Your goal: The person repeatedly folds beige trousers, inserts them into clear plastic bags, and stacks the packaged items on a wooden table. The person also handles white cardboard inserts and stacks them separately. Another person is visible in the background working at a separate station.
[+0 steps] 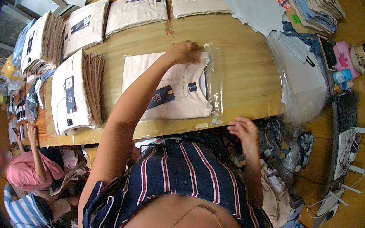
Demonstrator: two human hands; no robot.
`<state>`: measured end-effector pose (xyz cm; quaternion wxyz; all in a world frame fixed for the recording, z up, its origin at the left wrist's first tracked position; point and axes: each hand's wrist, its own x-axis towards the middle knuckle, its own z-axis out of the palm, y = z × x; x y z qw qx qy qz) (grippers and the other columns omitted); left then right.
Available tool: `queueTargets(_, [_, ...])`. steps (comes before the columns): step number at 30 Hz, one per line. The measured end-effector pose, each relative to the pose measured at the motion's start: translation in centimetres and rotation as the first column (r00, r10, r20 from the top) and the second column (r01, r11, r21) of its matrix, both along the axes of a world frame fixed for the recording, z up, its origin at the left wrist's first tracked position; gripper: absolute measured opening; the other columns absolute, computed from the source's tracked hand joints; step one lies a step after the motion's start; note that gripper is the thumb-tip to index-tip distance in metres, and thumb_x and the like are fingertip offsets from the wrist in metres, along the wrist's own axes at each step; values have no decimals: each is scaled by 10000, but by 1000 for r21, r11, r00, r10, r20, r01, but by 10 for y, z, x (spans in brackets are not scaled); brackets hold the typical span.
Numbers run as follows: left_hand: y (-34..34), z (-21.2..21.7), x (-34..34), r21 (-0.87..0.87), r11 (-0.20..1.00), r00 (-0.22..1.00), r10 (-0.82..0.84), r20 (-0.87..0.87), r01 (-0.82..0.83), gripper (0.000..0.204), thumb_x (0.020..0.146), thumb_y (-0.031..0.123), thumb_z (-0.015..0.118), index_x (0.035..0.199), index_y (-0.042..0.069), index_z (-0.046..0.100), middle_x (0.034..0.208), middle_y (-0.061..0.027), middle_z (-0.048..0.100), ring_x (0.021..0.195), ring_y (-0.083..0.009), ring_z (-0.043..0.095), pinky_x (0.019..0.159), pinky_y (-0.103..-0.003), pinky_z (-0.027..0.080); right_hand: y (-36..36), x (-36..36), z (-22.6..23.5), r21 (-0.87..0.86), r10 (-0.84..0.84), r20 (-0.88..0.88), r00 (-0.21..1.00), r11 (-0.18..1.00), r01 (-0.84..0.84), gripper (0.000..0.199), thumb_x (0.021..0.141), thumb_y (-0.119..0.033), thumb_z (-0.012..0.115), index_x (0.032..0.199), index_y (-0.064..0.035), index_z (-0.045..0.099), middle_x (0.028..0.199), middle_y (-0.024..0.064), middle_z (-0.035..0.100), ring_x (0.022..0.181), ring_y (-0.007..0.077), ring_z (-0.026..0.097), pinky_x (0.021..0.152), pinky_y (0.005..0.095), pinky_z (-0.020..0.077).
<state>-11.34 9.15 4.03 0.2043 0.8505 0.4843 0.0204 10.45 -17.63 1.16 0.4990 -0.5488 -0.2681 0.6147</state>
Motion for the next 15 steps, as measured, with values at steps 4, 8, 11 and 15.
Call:
queueTargets(4, [32, -12, 21, -293, 913, 958, -282, 55, 286, 575, 564, 361, 689, 1063, 119, 538, 991, -121, 571, 922, -283, 524, 756, -351, 408, -3, -50, 3, -38, 283, -20, 959, 958, -283, 266, 807, -17, 487, 1058, 47, 427, 944, 159, 562, 802, 200, 577, 691, 254, 475])
queueTargets(8, [9, 58, 1, -292, 887, 892, -231, 388, 357, 461, 603, 305, 705, 971, 52, 593, 844, -83, 610, 741, -156, 539, 661, -289, 432, 4, -74, 8, -47, 391, -143, 909, 915, -401, 323, 791, 4, 499, 1091, 60, 390, 1011, 182, 532, 849, 221, 566, 729, 275, 474])
queueTargets(11, [-39, 152, -27, -136, 923, 780, -218, 586, 360, 312, 606, 288, 712, 747, 33, 602, 606, 7, 511, 574, -89, 423, 515, -263, 354, 21, -70, 16, 170, 304, 74, 950, 935, -313, 424, 776, -108, 568, 1135, 34, 392, 1013, 165, 531, 882, 226, 547, 761, 283, 450])
queueTargets(15, [-96, 208, -79, -4, 956, 516, -155, 842, 292, 249, 615, 172, 699, 755, 9, 574, 659, -9, 564, 627, -70, 478, 562, -229, 389, 57, -58, 62, 225, -96, 817, 569, 961, -160, 356, 763, -167, 596, 1051, 21, 504, 1009, 130, 543, 909, 219, 520, 820, 310, 395])
